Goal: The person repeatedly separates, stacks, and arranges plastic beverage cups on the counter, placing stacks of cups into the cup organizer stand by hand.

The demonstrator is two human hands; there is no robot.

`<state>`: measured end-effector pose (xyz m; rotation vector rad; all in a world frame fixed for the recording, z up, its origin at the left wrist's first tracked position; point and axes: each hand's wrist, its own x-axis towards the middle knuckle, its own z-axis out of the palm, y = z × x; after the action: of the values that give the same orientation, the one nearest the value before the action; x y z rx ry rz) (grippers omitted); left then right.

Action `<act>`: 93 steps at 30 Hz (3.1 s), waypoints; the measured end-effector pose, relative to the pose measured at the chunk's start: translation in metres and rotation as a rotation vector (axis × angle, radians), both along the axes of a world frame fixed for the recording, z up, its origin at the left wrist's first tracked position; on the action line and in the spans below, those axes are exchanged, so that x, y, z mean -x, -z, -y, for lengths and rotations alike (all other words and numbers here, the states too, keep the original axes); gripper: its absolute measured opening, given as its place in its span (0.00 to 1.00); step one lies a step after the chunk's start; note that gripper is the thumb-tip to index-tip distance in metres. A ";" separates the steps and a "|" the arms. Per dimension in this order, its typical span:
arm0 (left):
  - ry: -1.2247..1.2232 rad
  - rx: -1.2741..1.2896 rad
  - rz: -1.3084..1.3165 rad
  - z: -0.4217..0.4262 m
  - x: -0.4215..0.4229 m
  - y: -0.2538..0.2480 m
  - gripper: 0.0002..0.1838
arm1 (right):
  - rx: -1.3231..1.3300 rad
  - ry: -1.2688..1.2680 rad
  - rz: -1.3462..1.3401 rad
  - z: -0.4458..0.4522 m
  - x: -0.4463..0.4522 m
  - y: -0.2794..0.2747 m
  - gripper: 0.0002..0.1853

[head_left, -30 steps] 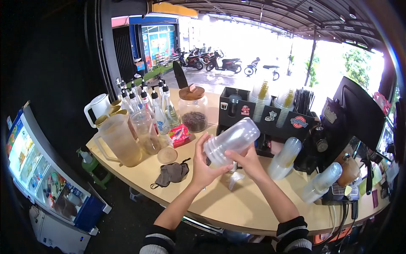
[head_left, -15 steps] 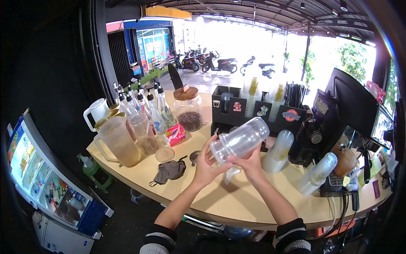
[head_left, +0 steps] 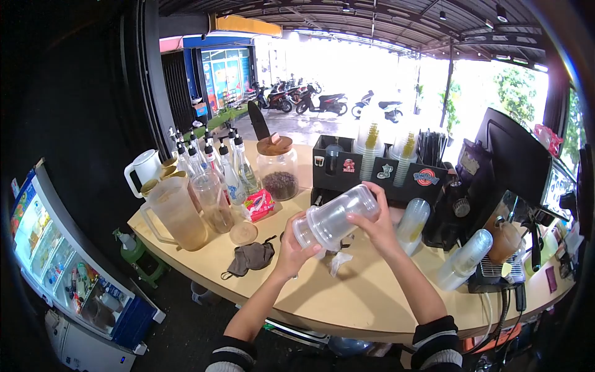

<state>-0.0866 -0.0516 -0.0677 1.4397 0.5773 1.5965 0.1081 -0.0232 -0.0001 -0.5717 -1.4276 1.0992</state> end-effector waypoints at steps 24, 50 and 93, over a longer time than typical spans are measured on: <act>-0.119 0.159 0.283 -0.073 0.068 0.006 0.38 | -0.458 0.524 1.088 -0.231 0.043 -0.123 0.40; -0.220 0.056 0.249 -0.110 0.043 0.001 0.43 | -0.448 0.288 1.162 -0.239 0.059 -0.093 0.29; -0.311 -0.096 -0.438 -0.089 0.018 -0.005 0.24 | -0.315 0.515 1.339 -0.240 0.059 -0.055 0.35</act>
<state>-0.1048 0.0374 -0.0628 1.8603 1.0309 1.5611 0.0487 0.2169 0.0549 -1.4752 -2.2900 -0.0704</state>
